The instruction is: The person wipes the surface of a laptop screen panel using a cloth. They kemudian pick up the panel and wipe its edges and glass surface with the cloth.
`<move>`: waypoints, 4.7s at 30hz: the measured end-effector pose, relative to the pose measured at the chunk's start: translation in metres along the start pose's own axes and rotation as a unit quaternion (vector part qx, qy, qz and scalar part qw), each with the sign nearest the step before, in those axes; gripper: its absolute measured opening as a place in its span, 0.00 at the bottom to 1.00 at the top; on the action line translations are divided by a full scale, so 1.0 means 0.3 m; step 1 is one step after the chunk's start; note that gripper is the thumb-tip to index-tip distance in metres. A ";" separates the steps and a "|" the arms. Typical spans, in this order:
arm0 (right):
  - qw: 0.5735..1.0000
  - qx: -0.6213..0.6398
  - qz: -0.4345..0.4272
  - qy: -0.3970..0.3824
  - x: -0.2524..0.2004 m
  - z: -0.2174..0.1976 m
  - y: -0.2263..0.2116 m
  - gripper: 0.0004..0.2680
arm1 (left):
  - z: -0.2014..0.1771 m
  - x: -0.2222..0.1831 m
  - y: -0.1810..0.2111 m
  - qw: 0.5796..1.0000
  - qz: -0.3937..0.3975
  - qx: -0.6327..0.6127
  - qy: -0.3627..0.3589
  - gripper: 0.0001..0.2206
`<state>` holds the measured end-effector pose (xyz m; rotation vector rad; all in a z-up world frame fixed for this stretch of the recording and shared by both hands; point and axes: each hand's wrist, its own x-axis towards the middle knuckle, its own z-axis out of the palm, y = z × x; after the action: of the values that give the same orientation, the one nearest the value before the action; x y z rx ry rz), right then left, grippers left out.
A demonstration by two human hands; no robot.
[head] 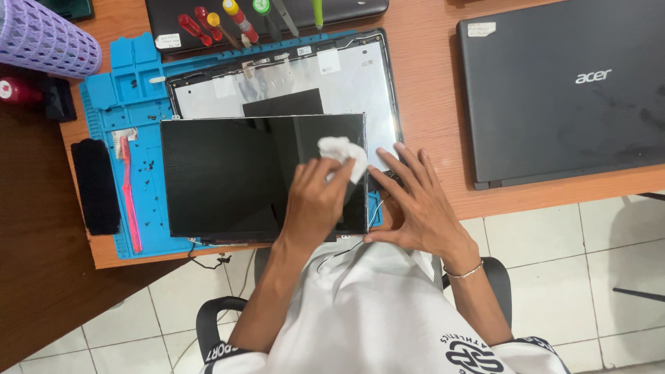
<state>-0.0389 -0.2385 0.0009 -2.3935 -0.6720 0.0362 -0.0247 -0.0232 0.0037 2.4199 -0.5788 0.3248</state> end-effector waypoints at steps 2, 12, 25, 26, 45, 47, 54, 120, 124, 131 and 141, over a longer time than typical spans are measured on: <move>1.000 -0.002 0.000 0.000 0.000 -0.002 0.001 0.42 | -0.029 -0.043 0.015 0.998 0.030 -0.018 -0.045 0.15; 1.000 -0.004 0.008 -0.001 -0.001 -0.002 -0.005 0.44 | -0.097 -0.015 -0.053 0.999 -0.029 0.020 -0.016 0.18; 1.000 -0.024 -0.003 -0.002 -0.001 -0.004 -0.008 0.44 | -0.143 -0.112 -0.019 0.993 0.011 -0.022 -0.119 0.23; 1.000 -0.024 -0.002 -0.002 -0.002 -0.004 -0.007 0.44 | -0.134 -0.106 -0.021 0.995 0.002 -0.008 -0.096 0.22; 1.000 -0.019 0.005 0.009 -0.014 0.013 -0.006 0.44 | -0.137 -0.172 -0.024 0.998 -0.028 0.056 -0.029 0.21; 1.000 -0.022 0.001 0.012 -0.011 0.017 -0.004 0.44 | -0.112 -0.176 -0.008 0.998 -0.002 0.054 -0.045 0.21; 0.999 -0.030 0.000 0.013 -0.020 0.021 -0.002 0.44 | -0.151 -0.224 -0.004 0.992 0.033 0.011 -0.121 0.23; 0.999 -0.030 0.005 0.022 -0.019 0.023 -0.004 0.40 | -0.105 -0.182 0.053 0.990 0.072 -0.056 -0.104 0.14; 0.999 -0.025 -0.004 0.023 -0.015 0.019 -0.003 0.41 | -0.093 -0.102 0.030 0.993 0.066 -0.044 -0.085 0.14; 0.999 -0.015 -0.001 0.029 -0.017 0.027 0.007 0.41 | -0.028 0.012 -0.006 0.999 0.019 0.019 -0.024 0.15; 0.999 -0.026 -0.002 0.023 -0.022 0.023 0.010 0.41 | -0.105 -0.191 0.052 0.990 0.058 -0.048 -0.117 0.15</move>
<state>-0.0445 -0.2395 -0.0072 -2.4358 -0.6640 -0.0378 -0.0850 0.0041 0.0156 2.3527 -0.8211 0.0575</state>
